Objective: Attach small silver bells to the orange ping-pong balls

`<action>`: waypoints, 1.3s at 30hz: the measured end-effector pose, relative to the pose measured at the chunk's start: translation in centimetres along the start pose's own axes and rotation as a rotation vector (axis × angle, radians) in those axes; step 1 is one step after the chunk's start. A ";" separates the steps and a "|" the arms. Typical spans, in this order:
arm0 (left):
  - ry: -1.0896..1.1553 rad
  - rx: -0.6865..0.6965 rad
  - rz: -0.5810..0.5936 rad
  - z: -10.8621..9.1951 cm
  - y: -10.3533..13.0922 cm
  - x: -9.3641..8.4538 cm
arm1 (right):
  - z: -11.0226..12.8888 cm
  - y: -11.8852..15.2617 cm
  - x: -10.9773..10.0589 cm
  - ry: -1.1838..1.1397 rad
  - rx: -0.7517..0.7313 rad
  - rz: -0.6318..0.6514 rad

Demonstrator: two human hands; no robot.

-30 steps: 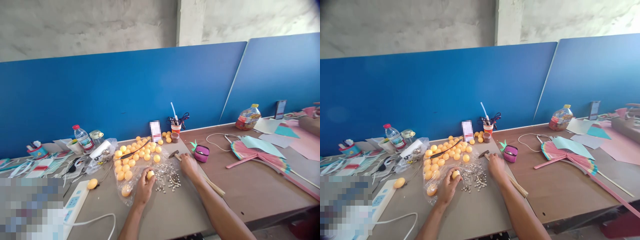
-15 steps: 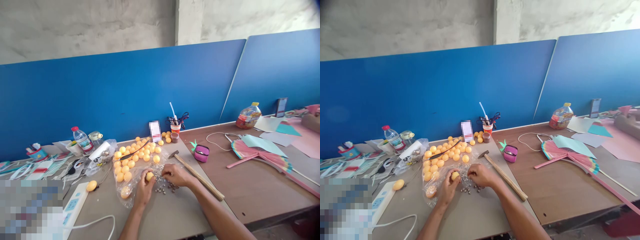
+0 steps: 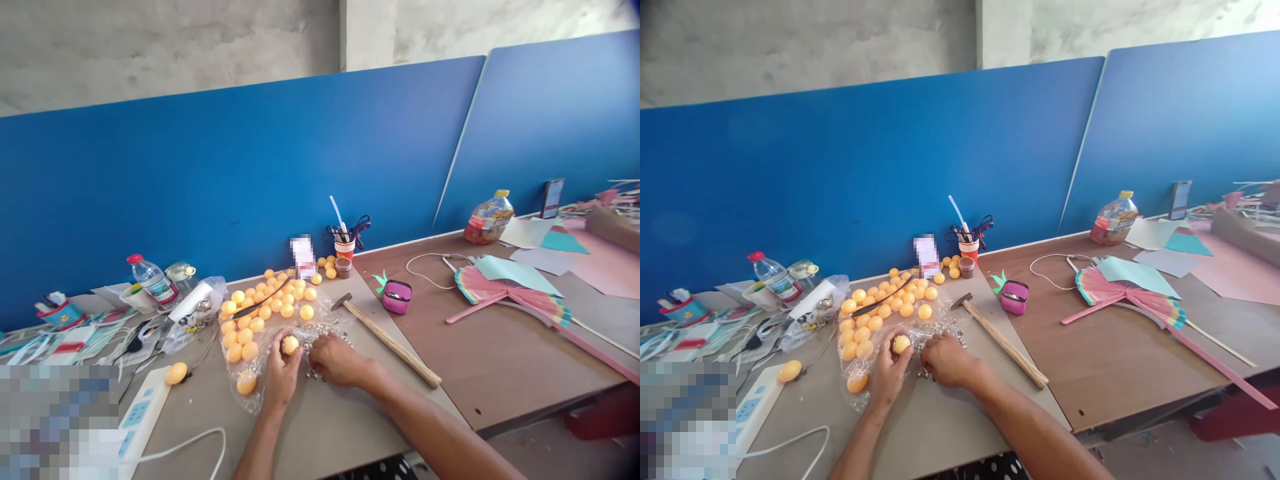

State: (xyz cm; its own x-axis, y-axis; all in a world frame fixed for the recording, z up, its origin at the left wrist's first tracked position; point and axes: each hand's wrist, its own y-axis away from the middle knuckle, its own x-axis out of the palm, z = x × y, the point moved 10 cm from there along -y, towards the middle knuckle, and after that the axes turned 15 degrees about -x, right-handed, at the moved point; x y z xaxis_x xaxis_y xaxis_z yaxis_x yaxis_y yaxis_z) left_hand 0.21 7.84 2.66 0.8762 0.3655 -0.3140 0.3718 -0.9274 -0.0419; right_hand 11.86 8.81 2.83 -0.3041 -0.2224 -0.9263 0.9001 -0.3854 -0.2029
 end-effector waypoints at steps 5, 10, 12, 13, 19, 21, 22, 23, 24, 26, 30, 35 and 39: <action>0.008 -0.002 0.020 0.2 0.0 0.1 | -1.6 0.3 -1.2 -0.209 0.104 -0.187; 0.002 -0.002 0.034 0.5 0.0 0.3 | -2.5 0.7 -1.6 -0.282 0.183 -0.261; -0.011 0.001 0.033 0.5 0.0 0.4 | -2.4 0.7 -1.5 -0.298 0.175 -0.260; -0.014 0.002 0.032 0.5 0.0 0.4 | -2.4 0.7 -1.5 -0.301 0.171 -0.257; -0.004 -0.009 0.024 0.7 -0.1 0.5 | -2.5 0.6 -1.0 -0.268 0.157 -0.208; 0.001 -0.017 0.018 0.9 -0.2 0.4 | -2.4 0.6 -0.9 -0.261 0.144 -0.190; 0.005 -0.023 0.016 1.0 -0.3 0.3 | -2.3 0.6 -0.9 -0.258 0.132 -0.187; 0.008 -0.028 0.016 1.1 -0.3 0.3 | -2.1 0.6 -0.9 -0.255 0.119 -0.186; 0.008 -0.033 0.017 1.2 -0.3 0.3 | -2.0 0.6 -1.1 -0.250 0.105 -0.189; 0.005 -0.034 0.028 1.4 -0.4 0.4 | -1.7 0.6 -1.3 -0.242 0.073 -0.193; 0.007 -0.030 0.040 1.4 -0.4 0.5 | -1.2 0.6 -1.3 -0.257 0.013 -0.158; -0.036 -0.042 0.034 1.2 -0.2 0.5 | -1.4 0.7 -0.9 -0.276 -0.010 -0.104; -0.051 -0.048 0.028 1.0 0.0 0.5 | -0.5 0.7 -0.5 -0.204 -0.082 -0.027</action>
State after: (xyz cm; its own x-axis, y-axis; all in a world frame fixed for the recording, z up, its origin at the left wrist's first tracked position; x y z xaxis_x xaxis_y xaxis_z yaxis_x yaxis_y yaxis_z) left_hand 0.33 7.96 1.60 0.8702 0.3336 -0.3626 0.3626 -0.9319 0.0126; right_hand 12.76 9.07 3.02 -0.3780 -0.3927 -0.8384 0.9105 -0.3218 -0.2598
